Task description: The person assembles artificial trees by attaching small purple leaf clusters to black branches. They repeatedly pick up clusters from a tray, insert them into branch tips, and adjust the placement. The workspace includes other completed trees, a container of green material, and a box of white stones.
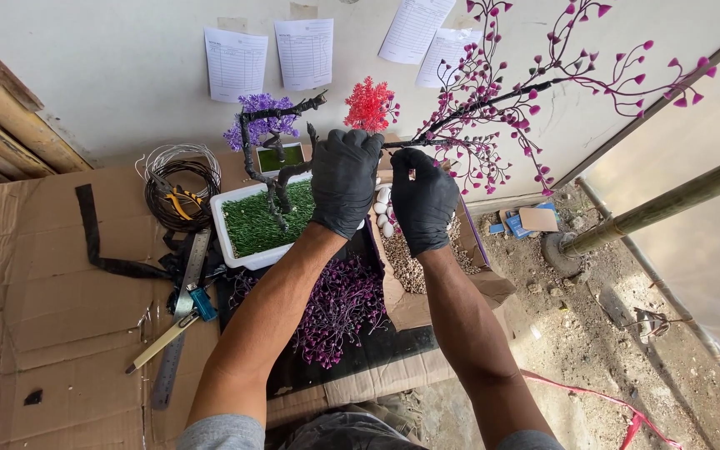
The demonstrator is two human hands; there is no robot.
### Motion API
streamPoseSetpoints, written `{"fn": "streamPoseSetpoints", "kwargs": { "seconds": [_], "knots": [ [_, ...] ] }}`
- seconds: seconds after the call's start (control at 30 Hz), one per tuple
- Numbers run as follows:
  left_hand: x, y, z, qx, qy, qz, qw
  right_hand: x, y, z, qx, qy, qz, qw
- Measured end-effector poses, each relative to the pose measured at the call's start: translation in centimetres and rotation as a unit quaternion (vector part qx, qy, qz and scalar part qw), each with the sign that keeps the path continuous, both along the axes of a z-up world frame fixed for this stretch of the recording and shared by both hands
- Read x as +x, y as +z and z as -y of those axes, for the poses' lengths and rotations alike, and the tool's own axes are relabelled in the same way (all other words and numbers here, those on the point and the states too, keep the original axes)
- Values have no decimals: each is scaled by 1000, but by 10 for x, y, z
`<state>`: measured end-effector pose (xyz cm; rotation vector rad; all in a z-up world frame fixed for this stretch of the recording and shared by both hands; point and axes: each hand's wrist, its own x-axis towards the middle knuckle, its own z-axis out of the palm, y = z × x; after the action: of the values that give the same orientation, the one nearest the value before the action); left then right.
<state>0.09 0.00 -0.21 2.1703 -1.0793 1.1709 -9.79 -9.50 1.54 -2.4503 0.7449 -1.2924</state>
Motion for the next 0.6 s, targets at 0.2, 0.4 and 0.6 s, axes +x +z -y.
{"fn": "streamPoseSetpoints", "kwargs": {
  "seconds": [0.2, 0.4, 0.6],
  "knots": [
    [-3, 7, -1, -7, 9, 3, 1000, 4, -1, 3, 18, -4, -9, 1000],
    [0, 0, 1, -12, 21, 6, 1000, 7, 3, 0, 74, -17, -34, 997],
    [1, -5, 5, -22, 19, -20, 999, 8, 4, -6, 79, -34, -49, 995]
  ]
}}
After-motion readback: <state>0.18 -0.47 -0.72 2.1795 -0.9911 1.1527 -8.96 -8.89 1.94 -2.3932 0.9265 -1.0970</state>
